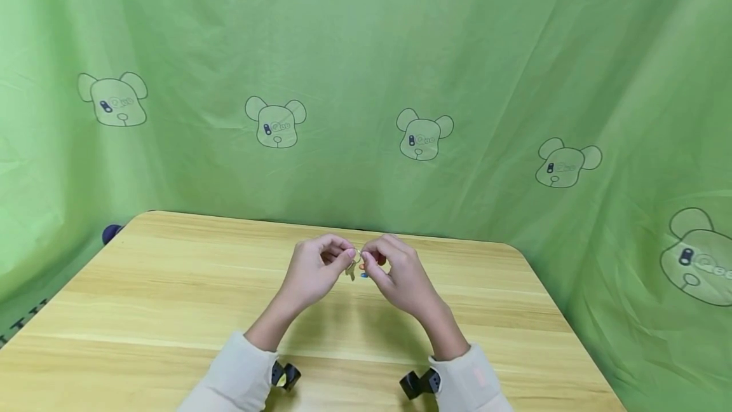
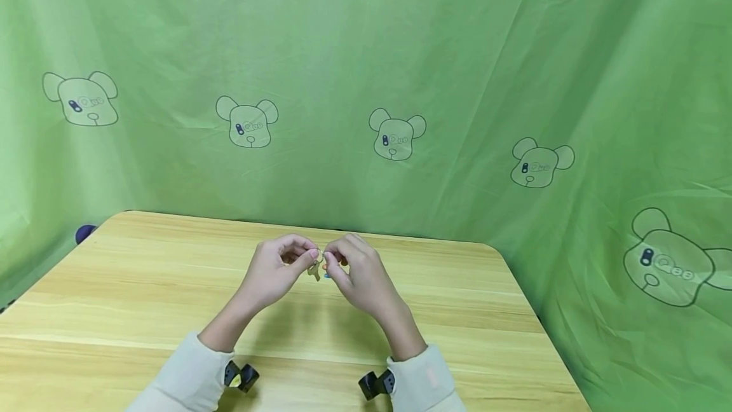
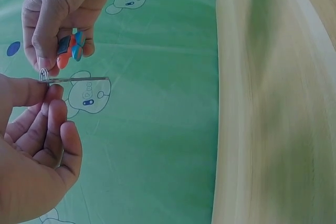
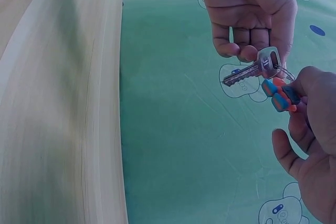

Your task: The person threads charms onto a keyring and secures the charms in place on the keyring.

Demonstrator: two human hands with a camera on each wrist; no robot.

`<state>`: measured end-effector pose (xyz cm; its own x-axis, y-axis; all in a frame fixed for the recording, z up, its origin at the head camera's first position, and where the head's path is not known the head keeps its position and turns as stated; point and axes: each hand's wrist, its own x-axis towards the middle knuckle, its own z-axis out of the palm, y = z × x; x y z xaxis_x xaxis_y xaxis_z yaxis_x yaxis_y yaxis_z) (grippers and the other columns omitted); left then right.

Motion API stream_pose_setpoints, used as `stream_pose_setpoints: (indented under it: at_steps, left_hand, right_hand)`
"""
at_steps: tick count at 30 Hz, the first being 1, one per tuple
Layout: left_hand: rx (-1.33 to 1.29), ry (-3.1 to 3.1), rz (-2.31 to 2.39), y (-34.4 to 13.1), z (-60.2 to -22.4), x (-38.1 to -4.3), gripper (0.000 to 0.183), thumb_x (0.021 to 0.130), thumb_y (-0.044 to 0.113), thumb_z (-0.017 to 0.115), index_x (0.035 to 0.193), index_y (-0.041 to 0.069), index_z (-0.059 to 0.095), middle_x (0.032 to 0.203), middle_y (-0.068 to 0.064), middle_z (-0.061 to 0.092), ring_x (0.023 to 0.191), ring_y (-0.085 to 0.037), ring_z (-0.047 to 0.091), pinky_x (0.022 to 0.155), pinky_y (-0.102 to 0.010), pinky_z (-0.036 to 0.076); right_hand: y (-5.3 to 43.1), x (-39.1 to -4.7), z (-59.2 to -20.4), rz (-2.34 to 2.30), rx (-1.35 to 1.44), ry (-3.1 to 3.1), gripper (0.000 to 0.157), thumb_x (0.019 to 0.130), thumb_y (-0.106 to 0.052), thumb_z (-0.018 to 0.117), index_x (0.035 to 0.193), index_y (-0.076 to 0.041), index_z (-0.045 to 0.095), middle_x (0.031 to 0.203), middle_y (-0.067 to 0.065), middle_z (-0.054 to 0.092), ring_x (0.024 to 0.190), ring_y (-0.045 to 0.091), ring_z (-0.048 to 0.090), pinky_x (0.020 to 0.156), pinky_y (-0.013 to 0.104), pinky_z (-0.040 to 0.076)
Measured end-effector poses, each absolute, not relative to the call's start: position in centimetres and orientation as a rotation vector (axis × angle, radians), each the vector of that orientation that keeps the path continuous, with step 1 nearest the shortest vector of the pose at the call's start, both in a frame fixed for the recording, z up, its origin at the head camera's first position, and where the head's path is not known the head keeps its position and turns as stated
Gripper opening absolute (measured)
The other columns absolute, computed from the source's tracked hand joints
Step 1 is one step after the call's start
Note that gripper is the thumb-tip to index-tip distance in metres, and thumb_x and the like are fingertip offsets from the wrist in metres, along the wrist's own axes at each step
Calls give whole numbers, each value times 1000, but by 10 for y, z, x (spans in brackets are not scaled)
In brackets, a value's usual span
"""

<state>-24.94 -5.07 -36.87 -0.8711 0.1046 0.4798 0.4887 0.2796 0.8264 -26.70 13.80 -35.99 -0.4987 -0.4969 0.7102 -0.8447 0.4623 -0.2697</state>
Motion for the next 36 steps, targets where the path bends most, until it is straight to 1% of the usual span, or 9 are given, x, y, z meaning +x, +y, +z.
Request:
stream_pose_setpoints:
  at_steps: [5,8,12,15,21,24,28,36]
  left_hand:
    - [-518,-2211,-1635,-50,-369,-249,10,90,23,67,90,12,69,75,6,66,65,-12,61,61,-29,52]
    - [-505,-2201,-1634,-51,-369,-249,12,90,23,67,89,11,69,75,5,66,65,-13,60,60,-29,52]
    - [-503,-2172,-1636,-51,-369,-251,12,90,22,67,89,10,69,74,5,66,63,-14,60,58,-29,51]
    - [-500,-2157,-1656,-51,-370,-251,10,90,21,67,90,11,69,74,5,66,63,-15,60,57,-29,51]
    - [-528,-2182,-1670,-51,-370,-252,6,90,17,67,92,12,68,74,5,67,62,-15,60,56,-29,51]
    - [-552,-2197,-1673,-52,-368,-251,5,90,18,67,91,12,67,74,5,68,62,-15,61,55,-29,50]
    - [-553,-2212,-1705,-52,-367,-250,5,89,18,67,89,13,67,74,5,69,63,-14,62,55,-28,50]
    - [-528,-2188,-1724,-50,-369,-251,9,87,17,70,90,9,68,75,-1,69,63,-16,61,57,-27,50]
  right_hand:
    - [138,-267,-360,840,1120,-2172,8,94,-12,57,89,-13,62,80,-8,53,73,7,50,61,22,45]
    - [137,-267,-359,849,1136,-2159,8,94,-11,57,89,-11,63,81,-8,55,74,7,50,62,27,48]
    - [135,-267,-359,867,1166,-2140,8,93,-9,57,88,-12,64,82,-8,57,76,6,50,64,29,49]
    - [134,-267,-359,871,1172,-2135,9,92,-8,58,88,-14,63,83,-8,57,77,6,50,64,27,49]
    - [135,-267,-360,846,1139,-2140,7,92,-9,58,88,-10,64,80,-7,55,75,5,50,63,25,48]
    - [136,-267,-359,830,1127,-2148,7,92,-10,58,89,-10,64,80,-8,55,74,5,50,62,22,46]
    - [138,-267,-359,816,1117,-2149,7,92,-10,58,88,-11,64,80,-8,54,73,5,50,60,21,45]
    - [137,-267,-358,809,1117,-2145,7,92,-9,59,88,-9,64,79,-8,54,72,5,50,60,20,44]
